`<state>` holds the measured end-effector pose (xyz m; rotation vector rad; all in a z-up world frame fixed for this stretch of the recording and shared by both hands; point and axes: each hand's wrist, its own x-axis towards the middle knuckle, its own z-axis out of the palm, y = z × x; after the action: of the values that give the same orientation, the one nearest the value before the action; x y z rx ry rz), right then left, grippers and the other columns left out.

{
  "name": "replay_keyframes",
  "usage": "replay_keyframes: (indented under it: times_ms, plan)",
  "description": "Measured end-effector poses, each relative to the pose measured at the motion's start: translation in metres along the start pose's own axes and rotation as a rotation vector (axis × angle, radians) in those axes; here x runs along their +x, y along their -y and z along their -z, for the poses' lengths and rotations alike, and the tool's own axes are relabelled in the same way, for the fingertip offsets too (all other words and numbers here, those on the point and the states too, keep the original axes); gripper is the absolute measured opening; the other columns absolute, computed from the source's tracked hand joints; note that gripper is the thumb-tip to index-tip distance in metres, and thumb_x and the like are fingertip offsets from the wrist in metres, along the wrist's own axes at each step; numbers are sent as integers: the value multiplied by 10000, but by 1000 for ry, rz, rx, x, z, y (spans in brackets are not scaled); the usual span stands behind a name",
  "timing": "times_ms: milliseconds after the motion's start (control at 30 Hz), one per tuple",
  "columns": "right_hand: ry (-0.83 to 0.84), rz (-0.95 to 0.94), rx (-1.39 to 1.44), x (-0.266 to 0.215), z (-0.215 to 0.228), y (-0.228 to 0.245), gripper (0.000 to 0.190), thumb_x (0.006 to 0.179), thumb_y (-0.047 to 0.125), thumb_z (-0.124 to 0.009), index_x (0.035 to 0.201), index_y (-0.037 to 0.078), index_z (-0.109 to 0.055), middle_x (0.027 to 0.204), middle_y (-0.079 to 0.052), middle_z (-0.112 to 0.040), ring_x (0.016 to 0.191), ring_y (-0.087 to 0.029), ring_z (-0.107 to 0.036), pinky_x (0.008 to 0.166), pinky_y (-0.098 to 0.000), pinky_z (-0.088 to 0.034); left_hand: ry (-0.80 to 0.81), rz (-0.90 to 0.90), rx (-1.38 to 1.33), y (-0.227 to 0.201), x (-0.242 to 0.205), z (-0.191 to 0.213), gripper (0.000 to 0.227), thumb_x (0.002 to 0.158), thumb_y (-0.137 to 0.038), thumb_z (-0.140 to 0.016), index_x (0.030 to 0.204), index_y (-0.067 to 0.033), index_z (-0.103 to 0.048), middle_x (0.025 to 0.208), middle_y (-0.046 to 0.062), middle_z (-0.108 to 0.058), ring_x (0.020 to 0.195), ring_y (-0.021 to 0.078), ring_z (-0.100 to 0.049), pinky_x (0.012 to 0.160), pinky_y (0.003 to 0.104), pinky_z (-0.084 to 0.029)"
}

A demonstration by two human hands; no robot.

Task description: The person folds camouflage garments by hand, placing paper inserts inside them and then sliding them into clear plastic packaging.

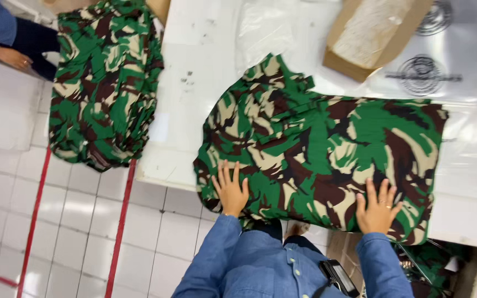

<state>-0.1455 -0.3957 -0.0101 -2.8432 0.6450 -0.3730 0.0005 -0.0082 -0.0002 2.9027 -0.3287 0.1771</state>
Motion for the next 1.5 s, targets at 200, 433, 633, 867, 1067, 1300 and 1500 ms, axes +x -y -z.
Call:
replay_keyframes:
  times_ms: [200, 433, 633, 867, 1067, 1300, 1500]
  plan:
    - [175, -223, 7, 99, -19, 7, 508, 1056, 503, -387, 1558, 548, -328, 1757, -28, -175, 1594, -360, -154, 1191, -750, -134, 80, -401, -202, -56, 89, -35, 574, 989, -433, -551, 1546, -305, -493, 1553, 157, -410, 1435, 388, -378, 1191, 560, -269]
    - [152, -350, -46, 296, -30, -32, 520, 1019, 662, -298, 1534, 588, -318, 1717, 92, -207, 1589, -176, -148, 1234, -669, -39, 40, -106, -61, -137, 337, -58, 876, 763, -868, -550, 1414, -282, -518, 1490, 146, -380, 1443, 448, -298, 1137, 722, -200]
    - [-270, -206, -105, 365, 17, -109, 320, 981, 297, -643, 1264, 168, -715, 1294, -123, -696, 1246, -267, -610, 1115, -527, -380, 76, 55, -27, -148, 373, -76, 917, 831, -863, -399, 1586, -346, -349, 1725, 43, -185, 1575, 348, -151, 1135, 754, -122]
    - [-203, -341, 63, 485, 205, -231, 772, 1091, 538, -343, 1649, 25, -203, 1680, -288, -156, 1541, -444, -75, 1184, -684, -131, -104, -151, -387, -119, 288, -52, 830, 905, -455, -649, 1592, -115, -331, 1730, 151, -152, 1601, 388, -90, 1221, 695, -80]
    - [68, -172, -311, 461, 187, -250, 1005, 878, 666, -538, 1618, 42, -265, 1650, -284, -299, 1509, -427, -317, 1142, -670, -298, -139, 129, -88, -108, 136, -81, 942, 663, -828, -617, 1399, -240, -626, 1650, 66, -419, 1610, 328, -281, 1277, 547, -312]
    - [282, -13, -130, 482, 234, -269, 537, 1006, 347, -506, 1541, 318, -533, 1479, -246, -593, 1263, -481, -627, 1055, -489, -461, -491, 74, -445, -181, 20, -45, 538, 924, -489, -616, 1326, -135, -664, 1439, 104, -624, 1436, 375, -515, 1165, 496, -437]
    - [-606, 424, -141, 420, 208, -242, 332, 1098, -26, -734, 1358, 126, -874, 1243, -50, -841, 1079, -233, -792, 907, -330, -601, 52, 301, -991, -200, 19, -7, 515, 1019, -341, -555, 1467, -111, -450, 1410, 109, -588, 1312, 275, -580, 1093, 434, -501]
